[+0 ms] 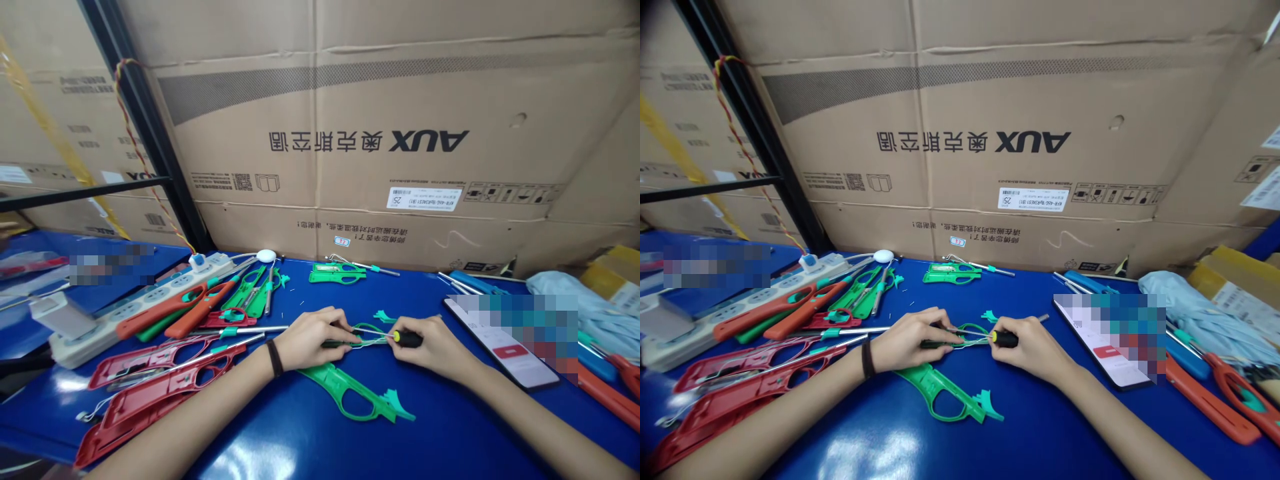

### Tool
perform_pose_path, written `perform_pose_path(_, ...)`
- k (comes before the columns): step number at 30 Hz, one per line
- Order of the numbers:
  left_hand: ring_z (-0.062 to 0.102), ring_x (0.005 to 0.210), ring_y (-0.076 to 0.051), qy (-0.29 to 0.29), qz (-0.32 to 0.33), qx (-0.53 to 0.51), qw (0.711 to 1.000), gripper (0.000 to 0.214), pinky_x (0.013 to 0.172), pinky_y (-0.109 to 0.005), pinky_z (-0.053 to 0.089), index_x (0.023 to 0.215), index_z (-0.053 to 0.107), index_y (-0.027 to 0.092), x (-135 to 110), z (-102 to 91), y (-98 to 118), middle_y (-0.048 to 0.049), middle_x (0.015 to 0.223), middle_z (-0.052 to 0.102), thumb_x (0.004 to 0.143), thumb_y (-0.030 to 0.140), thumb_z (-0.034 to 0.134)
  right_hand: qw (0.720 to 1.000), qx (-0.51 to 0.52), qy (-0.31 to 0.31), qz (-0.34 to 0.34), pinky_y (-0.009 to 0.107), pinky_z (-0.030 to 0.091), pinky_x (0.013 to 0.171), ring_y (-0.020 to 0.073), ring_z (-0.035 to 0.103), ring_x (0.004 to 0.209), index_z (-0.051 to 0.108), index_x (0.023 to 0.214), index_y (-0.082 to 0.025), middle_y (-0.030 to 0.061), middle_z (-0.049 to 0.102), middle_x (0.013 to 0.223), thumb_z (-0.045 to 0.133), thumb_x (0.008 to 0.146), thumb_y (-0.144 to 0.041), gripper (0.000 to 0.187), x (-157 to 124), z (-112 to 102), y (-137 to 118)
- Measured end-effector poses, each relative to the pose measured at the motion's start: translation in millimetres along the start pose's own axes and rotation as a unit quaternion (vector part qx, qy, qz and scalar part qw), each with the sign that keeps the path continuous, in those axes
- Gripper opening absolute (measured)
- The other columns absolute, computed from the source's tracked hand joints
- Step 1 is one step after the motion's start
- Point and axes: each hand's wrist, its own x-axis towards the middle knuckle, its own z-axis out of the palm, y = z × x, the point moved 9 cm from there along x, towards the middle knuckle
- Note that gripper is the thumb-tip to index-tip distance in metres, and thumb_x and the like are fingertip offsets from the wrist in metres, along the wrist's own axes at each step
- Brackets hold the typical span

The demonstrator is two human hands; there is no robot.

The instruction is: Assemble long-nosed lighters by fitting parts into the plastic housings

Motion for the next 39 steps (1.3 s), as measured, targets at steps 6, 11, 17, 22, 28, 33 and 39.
perform_pose_path(6, 0.058, 0.096, -0.015, -0.005, -0.004, -0.007, 1.000, 0.025, 0.082, -0.025, 0.046, 0.111, 0.066, 0.028, 0.5, 0.9, -0.6, -0.0011, 0.102, 0.062, 0.086, 0.024, 0.059, 0.992, 0.098, -0.018, 0.073, 0.023, 0.044, 0.058, 0.0154, 0.063, 0.058, 0.061, 0.077, -0.019, -0.0018, 0.066, 0.061, 0.054, 0.076, -0.025, 0.010, 2.3, 4.1, 10.5)
perform_pose_path(11, 0.058, 0.096, -0.016, -0.010, -0.007, -0.008, 1.000, 0.025, 0.082, -0.025, 0.047, 0.111, 0.066, 0.027, 0.3, 1.8, -1.1, -0.0016, 0.103, 0.062, 0.087, 0.025, 0.059, 0.974, 0.158, -0.019, 0.162, 0.021, 0.039, 0.049, 0.0137, 0.058, 0.049, 0.058, 0.078, -0.019, -0.0010, 0.067, 0.054, 0.053, 0.077, -0.028, 0.011, 4.9, 3.1, 20.0)
perform_pose_path(17, 0.058, 0.096, -0.016, -0.008, -0.003, -0.008, 1.000, 0.026, 0.082, -0.025, 0.046, 0.111, 0.066, 0.028, 0.1, 1.6, -1.0, -0.0014, 0.103, 0.062, 0.087, 0.025, 0.059, 0.949, 0.220, -0.002, 0.224, 0.020, 0.030, 0.038, 0.0074, 0.039, 0.034, 0.053, 0.076, -0.018, 0.0023, 0.069, 0.058, 0.049, 0.079, -0.034, 0.017, 0.8, 11.1, 36.2)
perform_pose_path(22, 0.058, 0.096, -0.015, -0.005, 0.000, -0.009, 1.000, 0.026, 0.082, -0.024, 0.046, 0.111, 0.066, 0.028, 0.0, 1.0, -0.9, -0.0010, 0.103, 0.062, 0.086, 0.025, 0.059, 0.941, 0.239, -0.009, 0.239, 0.020, 0.025, 0.034, 0.0068, 0.035, 0.031, 0.046, 0.073, -0.020, 0.0037, 0.069, 0.058, 0.039, 0.081, -0.038, 0.022, -1.8, 17.3, 41.8)
perform_pose_path(28, 0.059, 0.095, -0.016, -0.003, -0.001, -0.013, 1.000, 0.025, 0.082, -0.025, 0.047, 0.110, 0.067, 0.028, 0.7, 1.0, -1.0, -0.0015, 0.102, 0.062, 0.087, 0.025, 0.059, 0.957, 0.199, -0.036, 0.210, 0.022, 0.036, 0.048, 0.0125, 0.053, 0.049, 0.054, 0.062, -0.020, 0.0014, 0.067, 0.056, 0.053, 0.072, -0.030, 0.014, -1.8, 10.8, 28.4)
perform_pose_path(33, 0.058, 0.095, -0.016, -0.004, 0.001, -0.013, 1.000, 0.025, 0.082, -0.025, 0.047, 0.111, 0.067, 0.027, 0.3, 1.4, -0.6, -0.0017, 0.103, 0.062, 0.087, 0.025, 0.058, 0.985, 0.062, -0.017, 0.160, 0.024, 0.034, 0.050, 0.0149, 0.053, 0.053, 0.054, 0.059, -0.020, -0.0017, 0.060, 0.055, 0.064, 0.068, -0.040, 0.024, 4.7, 2.1, 12.9)
perform_pose_path(39, 0.058, 0.096, -0.016, -0.004, 0.005, -0.006, 1.000, 0.026, 0.083, -0.025, 0.046, 0.111, 0.066, 0.027, 0.2, 1.7, -0.3, -0.0018, 0.102, 0.063, 0.087, 0.024, 0.058, 0.995, 0.021, -0.055, 0.079, 0.027, 0.041, 0.062, 0.0166, 0.058, 0.053, 0.067, 0.092, -0.023, -0.0031, 0.062, 0.056, 0.066, 0.073, -0.041, 0.026, 16.8, 2.6, -0.6)
